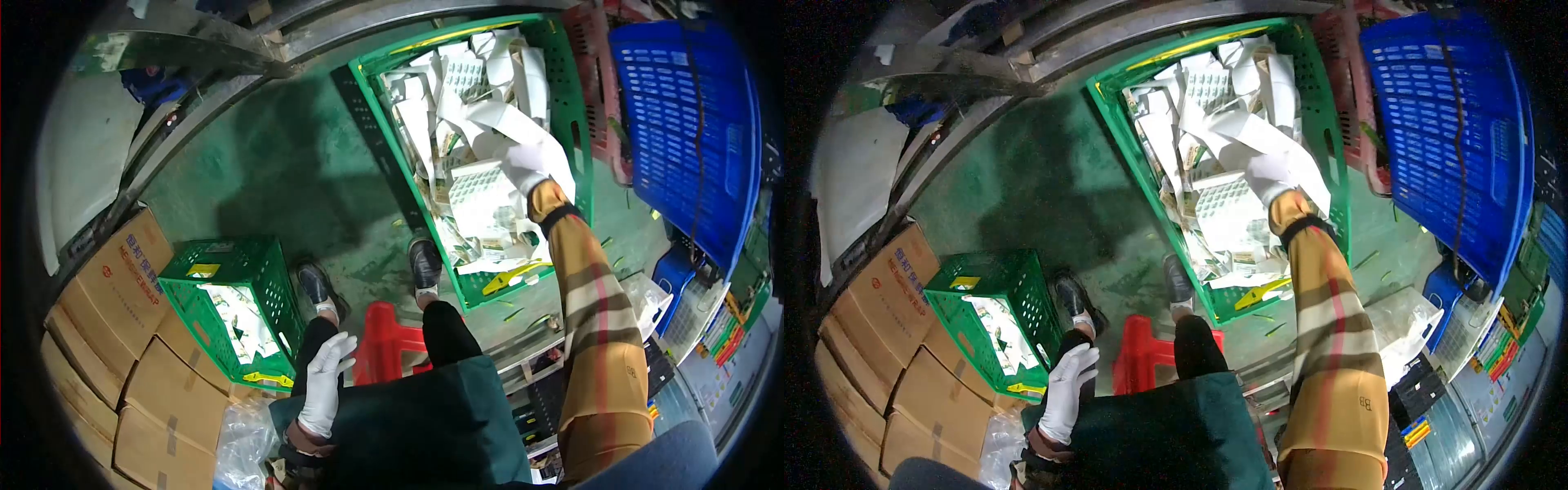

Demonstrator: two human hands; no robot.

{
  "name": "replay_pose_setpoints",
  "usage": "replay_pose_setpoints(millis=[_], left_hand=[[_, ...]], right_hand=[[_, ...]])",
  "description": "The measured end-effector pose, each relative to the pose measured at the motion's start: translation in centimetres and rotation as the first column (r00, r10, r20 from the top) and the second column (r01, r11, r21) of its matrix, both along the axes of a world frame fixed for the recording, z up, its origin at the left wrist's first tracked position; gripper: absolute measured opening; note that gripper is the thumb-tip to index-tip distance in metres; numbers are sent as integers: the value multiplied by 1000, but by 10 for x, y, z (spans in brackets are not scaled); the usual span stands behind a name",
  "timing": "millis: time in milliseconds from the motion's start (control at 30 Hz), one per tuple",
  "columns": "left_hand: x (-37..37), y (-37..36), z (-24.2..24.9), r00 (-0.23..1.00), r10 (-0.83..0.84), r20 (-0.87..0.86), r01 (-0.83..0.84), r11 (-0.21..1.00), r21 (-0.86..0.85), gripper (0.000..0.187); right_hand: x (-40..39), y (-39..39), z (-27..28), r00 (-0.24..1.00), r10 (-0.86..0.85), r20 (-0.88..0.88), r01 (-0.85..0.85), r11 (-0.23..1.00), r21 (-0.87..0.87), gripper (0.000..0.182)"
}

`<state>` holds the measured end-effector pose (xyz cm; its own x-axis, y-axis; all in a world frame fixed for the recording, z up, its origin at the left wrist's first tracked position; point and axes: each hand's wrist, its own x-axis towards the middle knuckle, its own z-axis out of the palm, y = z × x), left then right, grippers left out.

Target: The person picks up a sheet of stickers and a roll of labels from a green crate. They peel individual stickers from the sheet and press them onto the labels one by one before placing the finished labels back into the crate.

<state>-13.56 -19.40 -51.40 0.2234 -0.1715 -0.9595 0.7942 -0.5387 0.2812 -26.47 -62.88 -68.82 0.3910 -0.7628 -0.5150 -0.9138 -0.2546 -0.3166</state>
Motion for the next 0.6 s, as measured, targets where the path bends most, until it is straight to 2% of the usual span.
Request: replay_pose_setpoints(millis=[67,100,167,233,267,367,400,433,467,500,567,600], left_hand=[[2,-8,14,1000,4,10,-4,1000,-28,34],[3,-11,22,1000,-12,20,13,999,-50,35],[6,-20,41,998,-45,49,50,994,-100,38],[12,-33,65,996,-61,71,70,989,-128,38],[15,-40,77,994,-69,86,81,986,-143,37],[23,-59,113,987,-48,156,84,969,-231,36],[25,-64,125,984,-56,168,96,966,-242,35],[27,-67,136,980,-58,191,106,961,-256,35],[29,-71,145,974,-55,219,115,956,-270,34],[31,-75,153,974,-39,223,101,956,-274,34],[37,-92,181,972,-20,234,89,953,-290,34],[38,-98,193,970,-5,245,84,946,-312,33]], right_hand=[[-27,-12,-6,964,177,197,-185,982,27,24],[-38,-14,4,944,174,280,-191,981,34,26],[-57,-17,35,896,44,442,-83,994,69,26],[-66,-20,79,796,-119,594,59,991,120,24],[-67,-24,104,790,-128,600,125,991,48,23],[-65,-31,217,759,-167,629,193,981,28,27],[-60,-29,273,814,-45,579,113,990,-82,28],[-54,-28,315,834,5,552,108,979,-171,29],[-48,-32,354,883,19,470,80,979,-190,30],[-44,-35,388,852,-20,523,98,988,-122,31],[-34,-37,456,738,-209,642,154,978,141,28],[-29,-39,488,718,-238,654,147,970,192,33]])
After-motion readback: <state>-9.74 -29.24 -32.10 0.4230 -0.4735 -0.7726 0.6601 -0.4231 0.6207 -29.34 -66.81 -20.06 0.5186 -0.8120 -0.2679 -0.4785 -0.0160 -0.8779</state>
